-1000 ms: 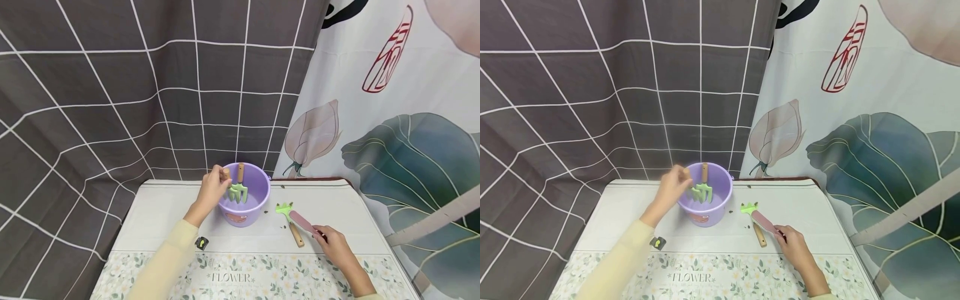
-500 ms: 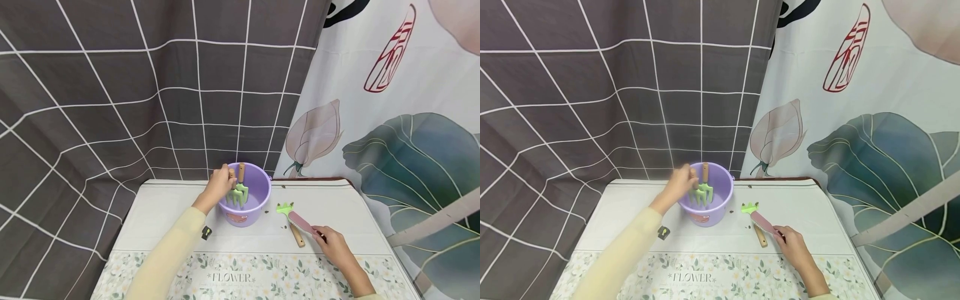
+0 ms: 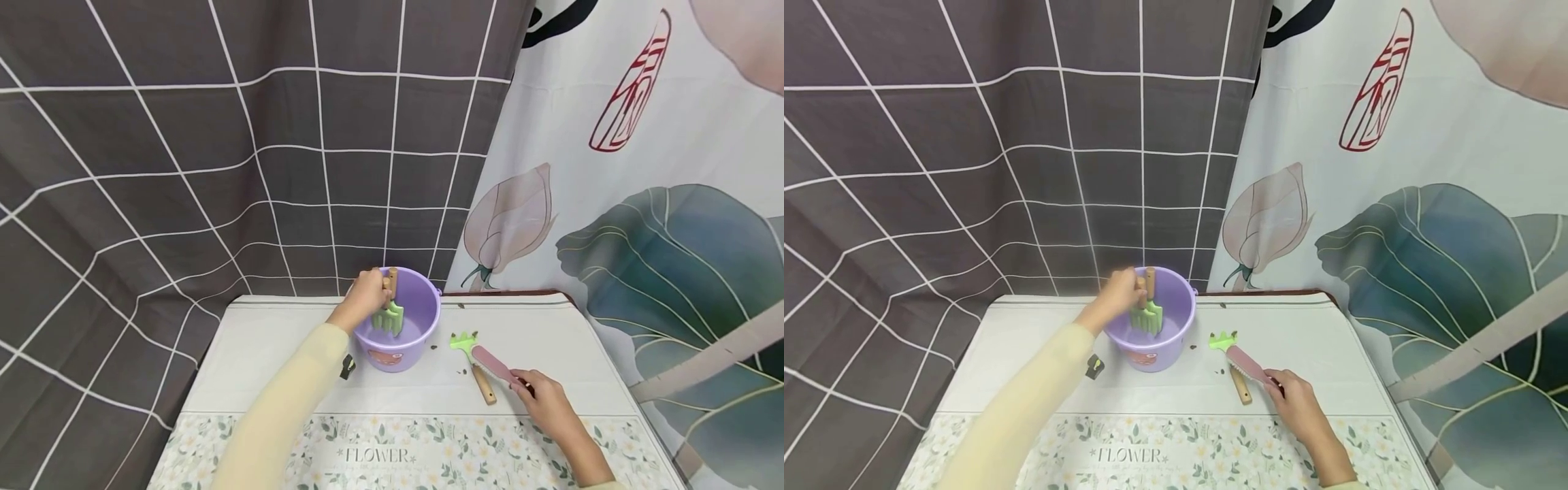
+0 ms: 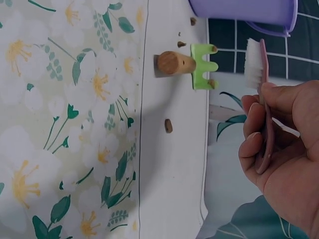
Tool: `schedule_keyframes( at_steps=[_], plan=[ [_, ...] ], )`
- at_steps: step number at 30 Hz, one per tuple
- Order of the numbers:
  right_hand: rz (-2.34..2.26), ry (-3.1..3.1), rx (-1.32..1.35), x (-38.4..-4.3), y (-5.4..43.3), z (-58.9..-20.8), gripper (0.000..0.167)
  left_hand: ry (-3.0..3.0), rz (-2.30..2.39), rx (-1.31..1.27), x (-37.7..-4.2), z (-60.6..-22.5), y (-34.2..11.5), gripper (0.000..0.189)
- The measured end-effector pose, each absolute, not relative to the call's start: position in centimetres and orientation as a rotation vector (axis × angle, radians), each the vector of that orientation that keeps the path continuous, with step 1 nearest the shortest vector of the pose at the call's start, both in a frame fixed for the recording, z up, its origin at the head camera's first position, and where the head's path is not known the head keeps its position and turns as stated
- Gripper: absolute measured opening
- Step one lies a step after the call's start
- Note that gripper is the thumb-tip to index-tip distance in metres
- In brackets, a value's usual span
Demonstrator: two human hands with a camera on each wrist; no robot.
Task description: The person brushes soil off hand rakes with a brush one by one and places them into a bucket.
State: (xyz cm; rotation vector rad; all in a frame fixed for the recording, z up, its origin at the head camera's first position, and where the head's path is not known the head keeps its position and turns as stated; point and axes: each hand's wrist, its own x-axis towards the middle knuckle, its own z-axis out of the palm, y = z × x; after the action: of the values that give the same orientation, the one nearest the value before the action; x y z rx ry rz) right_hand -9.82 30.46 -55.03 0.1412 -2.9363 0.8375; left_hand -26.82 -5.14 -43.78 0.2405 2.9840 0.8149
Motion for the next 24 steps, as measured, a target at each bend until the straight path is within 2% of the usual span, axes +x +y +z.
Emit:
schedule_keyframes(
  at_steps=[2,10,14,24],
  plan=[
    [0.838,-2.934,0.14,-9.85,30.54,-55.02,0.028,2.982,0.805,0.239,-27.04,-43.94,-5.08,0.014],
    [0.82,-2.98,0.123,-9.52,30.76,-55.09,0.027,2.956,0.807,0.2,-27.69,-44.58,-5.2,0.034],
    [0.821,-2.979,0.122,-9.44,30.8,-55.19,0.027,2.939,0.813,0.194,-27.81,-44.75,-5.26,0.038],
    [0.809,-2.988,0.124,-9.55,30.6,-55.29,0.027,2.903,0.788,0.223,-27.71,-44.61,-5.17,0.02]
  ],
)
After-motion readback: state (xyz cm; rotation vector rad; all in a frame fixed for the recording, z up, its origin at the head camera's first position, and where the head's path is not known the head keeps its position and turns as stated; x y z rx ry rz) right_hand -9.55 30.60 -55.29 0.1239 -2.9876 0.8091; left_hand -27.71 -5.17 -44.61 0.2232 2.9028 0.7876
